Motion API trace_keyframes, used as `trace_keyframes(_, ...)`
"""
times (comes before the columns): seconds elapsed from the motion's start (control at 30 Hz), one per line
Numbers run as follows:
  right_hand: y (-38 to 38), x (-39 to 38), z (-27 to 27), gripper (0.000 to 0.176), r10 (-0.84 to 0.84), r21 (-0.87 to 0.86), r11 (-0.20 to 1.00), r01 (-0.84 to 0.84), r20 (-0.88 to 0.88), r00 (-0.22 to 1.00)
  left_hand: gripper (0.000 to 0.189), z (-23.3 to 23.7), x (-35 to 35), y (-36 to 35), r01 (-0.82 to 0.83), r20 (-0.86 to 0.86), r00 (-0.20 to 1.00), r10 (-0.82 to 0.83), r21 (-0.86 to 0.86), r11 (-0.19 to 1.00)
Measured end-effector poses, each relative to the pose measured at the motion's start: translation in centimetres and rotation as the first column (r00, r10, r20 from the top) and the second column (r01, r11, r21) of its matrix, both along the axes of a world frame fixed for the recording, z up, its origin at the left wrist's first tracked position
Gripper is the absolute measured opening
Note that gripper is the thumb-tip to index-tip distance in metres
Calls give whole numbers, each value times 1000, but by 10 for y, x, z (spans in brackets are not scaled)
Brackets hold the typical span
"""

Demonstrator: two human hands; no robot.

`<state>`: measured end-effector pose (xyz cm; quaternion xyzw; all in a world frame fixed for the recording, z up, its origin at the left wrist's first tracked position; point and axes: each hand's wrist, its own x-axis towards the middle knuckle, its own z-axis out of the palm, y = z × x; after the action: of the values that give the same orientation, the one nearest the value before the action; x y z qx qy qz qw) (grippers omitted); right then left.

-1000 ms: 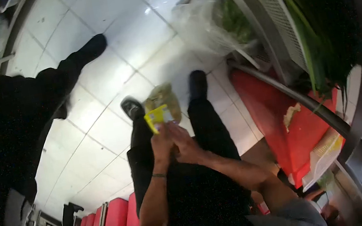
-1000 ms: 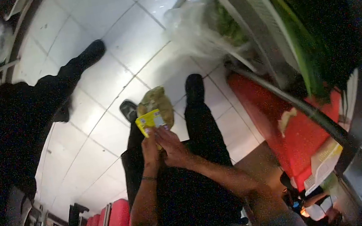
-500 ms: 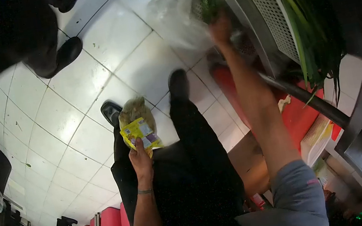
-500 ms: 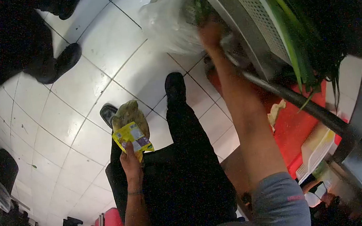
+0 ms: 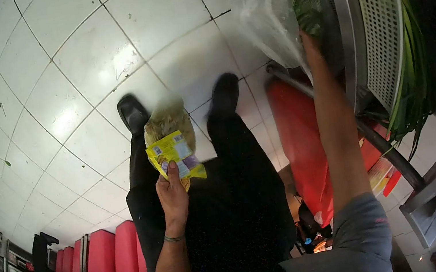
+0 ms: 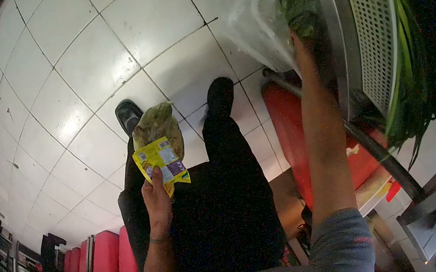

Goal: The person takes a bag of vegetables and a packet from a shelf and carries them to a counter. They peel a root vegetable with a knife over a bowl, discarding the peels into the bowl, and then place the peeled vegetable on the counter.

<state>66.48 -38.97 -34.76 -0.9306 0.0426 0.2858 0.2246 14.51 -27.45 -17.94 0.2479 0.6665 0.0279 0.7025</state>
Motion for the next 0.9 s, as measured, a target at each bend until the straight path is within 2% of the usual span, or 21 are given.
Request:
trace_keyframes(0.03,-5,16,-27,77,88,-36,996,-85,114,990,37,1,1,1,-5,-2,1000,5,0,1000)
trace_keyframes(0.07,0,16,-30,73,177,-82,983,-163,224,958,37,2,3,3,-8,-1,1000,8,-1,1000)
trace_keyframes(0.1,3,15,-30,70,257,-201,959,-202,306,917,36,3,4,4,-10,1,1000,10,-2,1000)
trace_keyframes(0.17,50,-25,8,64,431,-436,869,-235,433,792,36,1,0,7,33,-32,999,-33,-3,999)
trace_keyframes(0.27,63,-52,25,69,778,-649,615,-448,405,481,36,-8,-5,8,53,-50,997,-52,18,998)
trace_keyframes(0.37,68,-76,29,71,799,-527,599,-603,441,409,37,-11,-7,8,38,-40,999,-36,36,999)
trace_keyframes(0.5,71,-91,30,75,797,-505,604,-616,406,448,33,-14,-11,15,88,-51,995,-88,-1,996)
trace_keyframes(0.6,71,-87,40,76,830,-502,558,-661,320,457,38,-22,-11,12,105,-112,989,-96,83,991)
trace_keyframes(0.7,51,-76,33,78,731,-402,678,-615,459,505,38,-23,-8,14,102,-109,990,-90,114,988)
trace_keyframes(0.8,44,-87,57,82,512,-313,859,-405,539,669,40,-18,0,21,110,-123,987,-100,71,991)
trace_keyframes(0.83,52,-110,75,77,514,-375,851,-367,455,727,41,-19,-5,19,135,-143,981,-130,24,991)
trace_keyframes(0.87,48,-129,89,71,568,-321,821,-472,377,732,42,-24,-9,16,155,-152,976,-156,-17,988)
trace_keyframes(0.9,46,-148,102,65,617,-249,787,-565,296,729,42,-27,-8,10,143,-169,977,-131,57,988)
